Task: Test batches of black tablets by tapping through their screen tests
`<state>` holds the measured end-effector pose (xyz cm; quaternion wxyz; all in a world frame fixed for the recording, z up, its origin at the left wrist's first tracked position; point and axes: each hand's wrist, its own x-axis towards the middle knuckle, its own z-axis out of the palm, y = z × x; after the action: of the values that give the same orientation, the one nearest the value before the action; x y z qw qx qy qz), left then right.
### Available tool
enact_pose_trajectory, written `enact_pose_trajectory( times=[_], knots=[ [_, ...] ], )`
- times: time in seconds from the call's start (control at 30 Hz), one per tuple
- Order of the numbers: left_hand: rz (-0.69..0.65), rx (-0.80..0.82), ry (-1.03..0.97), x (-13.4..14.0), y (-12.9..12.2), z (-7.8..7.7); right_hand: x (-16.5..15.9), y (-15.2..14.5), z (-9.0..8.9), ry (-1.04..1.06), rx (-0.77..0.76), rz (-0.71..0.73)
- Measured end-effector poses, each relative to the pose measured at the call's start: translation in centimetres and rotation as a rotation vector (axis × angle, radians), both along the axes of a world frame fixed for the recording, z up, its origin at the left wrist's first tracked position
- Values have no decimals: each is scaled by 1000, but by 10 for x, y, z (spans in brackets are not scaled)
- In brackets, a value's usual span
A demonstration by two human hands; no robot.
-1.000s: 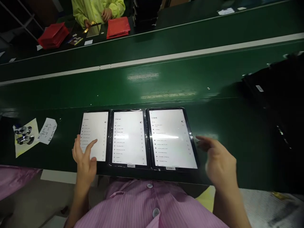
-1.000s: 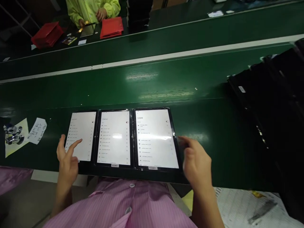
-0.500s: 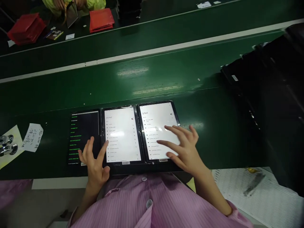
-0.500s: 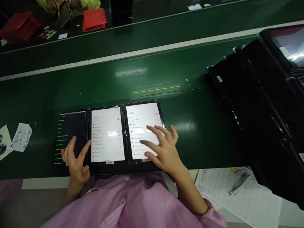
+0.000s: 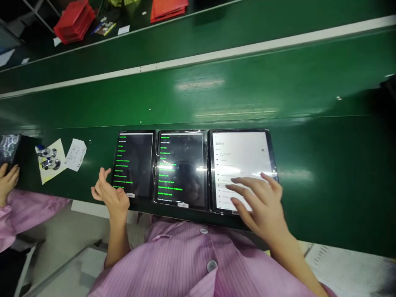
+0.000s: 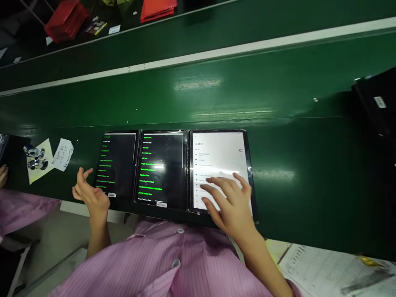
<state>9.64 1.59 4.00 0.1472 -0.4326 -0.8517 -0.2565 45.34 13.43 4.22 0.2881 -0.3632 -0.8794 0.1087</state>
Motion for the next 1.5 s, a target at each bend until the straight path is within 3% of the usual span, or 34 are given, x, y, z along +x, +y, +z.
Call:
enact_pose_trajectory(
  times=[0.1, 0.3, 0.4, 0.6, 0.77, 0.9, 1.0, 1.23, 1.5],
  knots=[
    [12, 11, -12, 0, 0, -1, -26, -8, -1, -102, -3, 60],
    [-21, 21, -28, -2, 0, -1, -53, -17, -5, -249, -36, -18],
    [-98, -37, -51, -5, -1, -1, -42, -17, -5, -235, -20, -44],
    [-8, 107, 67, -1, -2, 1, 2, -15, -4, -209, -8, -183],
    [-48, 84, 48, 6, 5, 5, 18, -12, -8, -276, -3, -74],
    [-85, 131, 58, 10, 7, 8, 42, -10, -1, -179, 34, -211],
    [-187, 112, 65, 18, 8, 7, 56, -8, 6, -116, 37, -276],
    [-377, 32, -26, 51, 17, 4, 25, -12, -4, -206, 88, -111],
    [-453, -4, -12, 56, 19, 2, 30, -3, -3, -181, 158, -262]
  ],
)
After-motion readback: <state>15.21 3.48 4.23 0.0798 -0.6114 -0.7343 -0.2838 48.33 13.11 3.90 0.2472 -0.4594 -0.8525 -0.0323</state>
